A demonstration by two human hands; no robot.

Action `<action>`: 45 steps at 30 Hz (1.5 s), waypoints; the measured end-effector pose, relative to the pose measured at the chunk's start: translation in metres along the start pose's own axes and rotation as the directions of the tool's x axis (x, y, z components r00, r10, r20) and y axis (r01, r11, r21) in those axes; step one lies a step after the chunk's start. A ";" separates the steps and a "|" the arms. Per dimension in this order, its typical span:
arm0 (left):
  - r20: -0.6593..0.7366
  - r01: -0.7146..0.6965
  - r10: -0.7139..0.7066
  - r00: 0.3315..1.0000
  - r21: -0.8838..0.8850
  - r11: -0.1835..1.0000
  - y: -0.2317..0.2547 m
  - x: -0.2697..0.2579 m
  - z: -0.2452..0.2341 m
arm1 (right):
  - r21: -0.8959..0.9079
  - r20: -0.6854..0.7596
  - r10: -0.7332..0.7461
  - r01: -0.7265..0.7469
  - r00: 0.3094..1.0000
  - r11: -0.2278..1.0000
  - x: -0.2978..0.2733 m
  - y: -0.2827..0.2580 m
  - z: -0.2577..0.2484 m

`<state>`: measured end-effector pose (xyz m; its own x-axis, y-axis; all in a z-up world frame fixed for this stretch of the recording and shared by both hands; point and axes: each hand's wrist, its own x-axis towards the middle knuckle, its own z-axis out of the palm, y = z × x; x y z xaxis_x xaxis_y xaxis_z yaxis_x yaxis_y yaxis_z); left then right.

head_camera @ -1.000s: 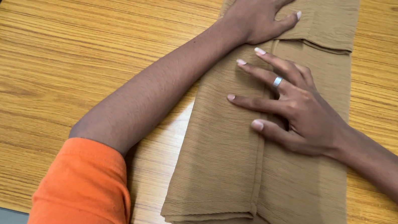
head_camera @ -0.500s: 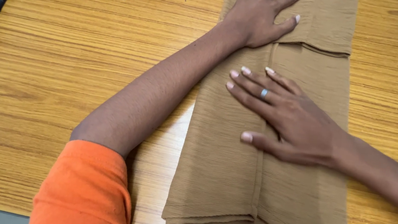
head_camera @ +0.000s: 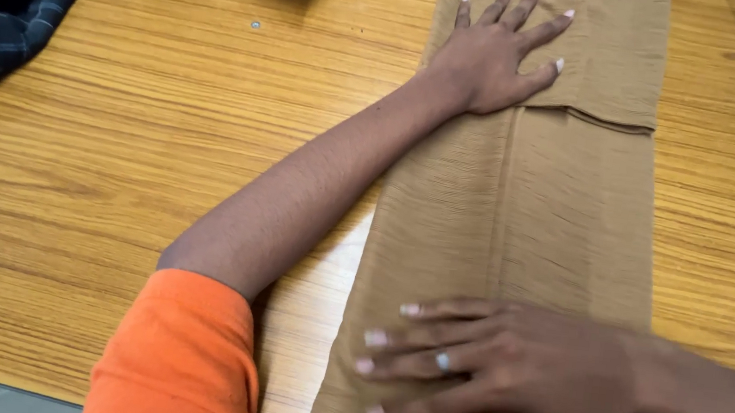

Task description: Folding a brown button-down shirt and placing it into a plastic bag.

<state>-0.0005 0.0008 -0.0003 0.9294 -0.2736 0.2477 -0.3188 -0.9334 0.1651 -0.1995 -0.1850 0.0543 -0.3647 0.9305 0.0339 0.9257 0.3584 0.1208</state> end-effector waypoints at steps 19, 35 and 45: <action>-0.003 0.008 -0.008 1.000 -0.029 1.000 0.000 0.001 0.001 | 0.515 0.065 0.104 -0.123 0.992 0.848 0.021 -0.035 -0.002; 0.015 0.015 -0.015 1.000 -0.011 1.000 -0.002 0.001 0.004 | 0.143 -0.006 0.652 -0.644 0.759 0.751 -0.005 0.018 0.030; 0.022 0.000 0.000 1.000 -0.002 1.000 0.000 0.002 0.002 | 0.221 0.003 0.297 -0.290 0.955 0.931 0.008 -0.036 0.012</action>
<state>0.0015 0.0003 -0.0022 0.9334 -0.2783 0.2266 -0.3187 -0.9330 0.1669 -0.2349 -0.1895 0.0385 -0.0733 0.9952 0.0648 0.9899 0.0805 -0.1170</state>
